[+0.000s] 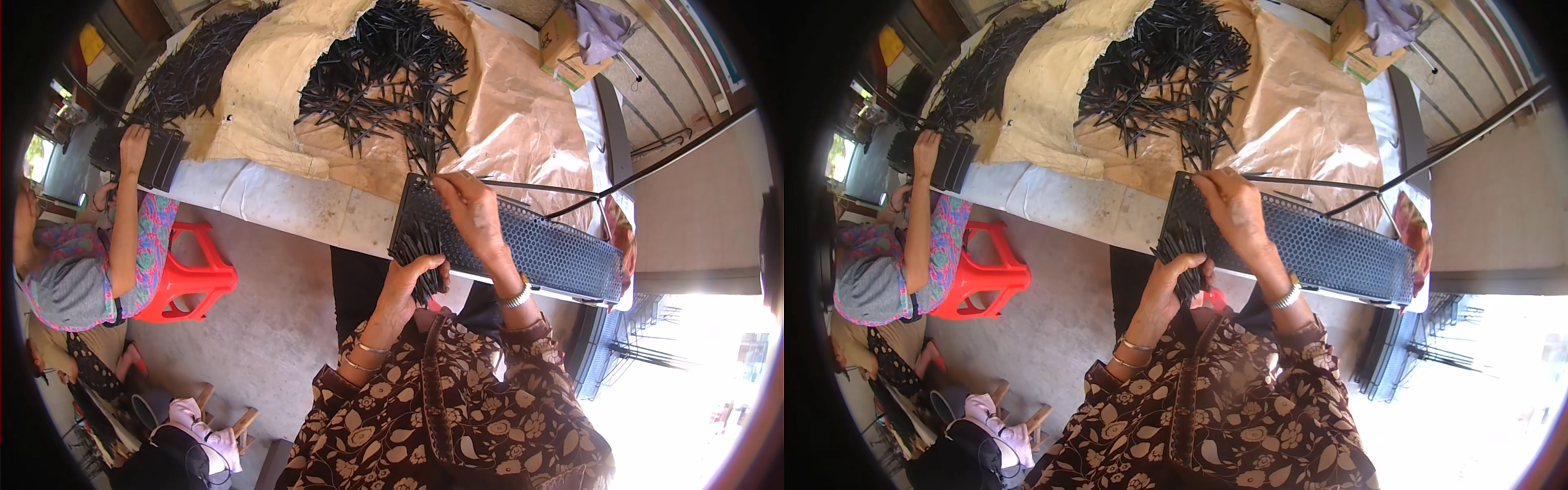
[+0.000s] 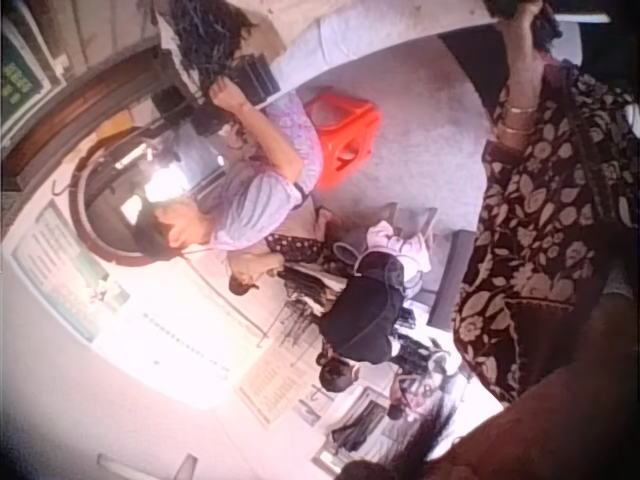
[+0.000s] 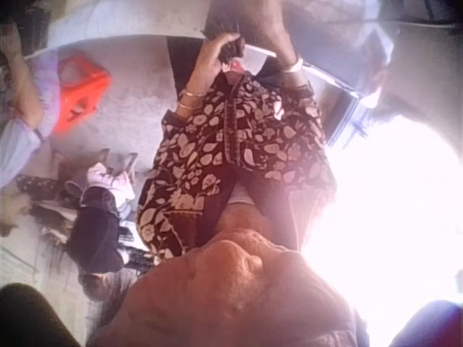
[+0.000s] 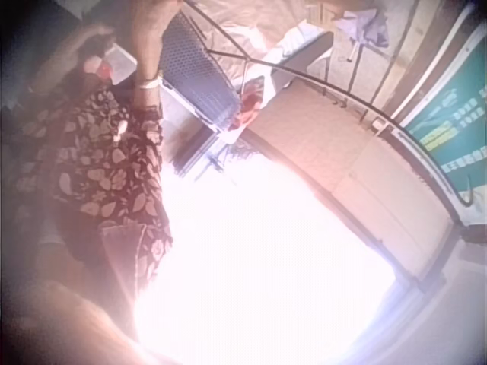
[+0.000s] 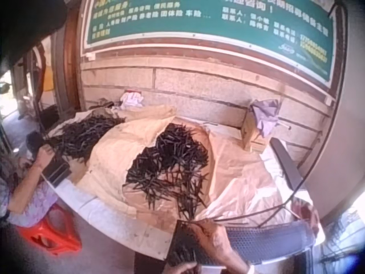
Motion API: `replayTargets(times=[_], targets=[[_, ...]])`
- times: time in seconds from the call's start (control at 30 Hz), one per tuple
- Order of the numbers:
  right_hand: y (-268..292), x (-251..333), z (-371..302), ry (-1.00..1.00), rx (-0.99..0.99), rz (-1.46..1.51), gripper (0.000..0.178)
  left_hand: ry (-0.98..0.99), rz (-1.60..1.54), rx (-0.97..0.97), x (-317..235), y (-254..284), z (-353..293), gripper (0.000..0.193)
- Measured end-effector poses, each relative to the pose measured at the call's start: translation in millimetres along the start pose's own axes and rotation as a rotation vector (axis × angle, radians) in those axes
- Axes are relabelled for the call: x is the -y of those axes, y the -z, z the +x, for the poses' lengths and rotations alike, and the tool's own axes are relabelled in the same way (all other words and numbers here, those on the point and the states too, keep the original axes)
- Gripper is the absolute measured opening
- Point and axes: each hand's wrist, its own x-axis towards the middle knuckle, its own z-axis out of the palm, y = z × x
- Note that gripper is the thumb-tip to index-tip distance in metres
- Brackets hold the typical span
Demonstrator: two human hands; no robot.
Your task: The person inserts plastic spikes into the holes of a perforated frame by hand, sets the assembled frame aside, and takes a new frame. The person then gathers plastic spikes from a pile on the table and inserts them into the new frame.
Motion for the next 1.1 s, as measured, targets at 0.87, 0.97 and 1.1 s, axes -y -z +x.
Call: replayTargets(times=[0.87,0.97,1.1], targets=[[-14.0,-12.9,5.8,-0.004,-0.249,-0.037,0.008,-0.037,0.065,-0.008,-13.2,-11.4,-2.3,0.026],[-19.5,-8.3,3.0,0.076,-0.213,-0.172,0.007,-0.051,0.095,0.007,-11.8,-9.3,-1.8,0.024],[-14.5,-8.8,0.2,0.1,-0.088,-0.297,0.009,-0.059,0.136,0.011,-10.0,-11.1,-2.5,0.023]])
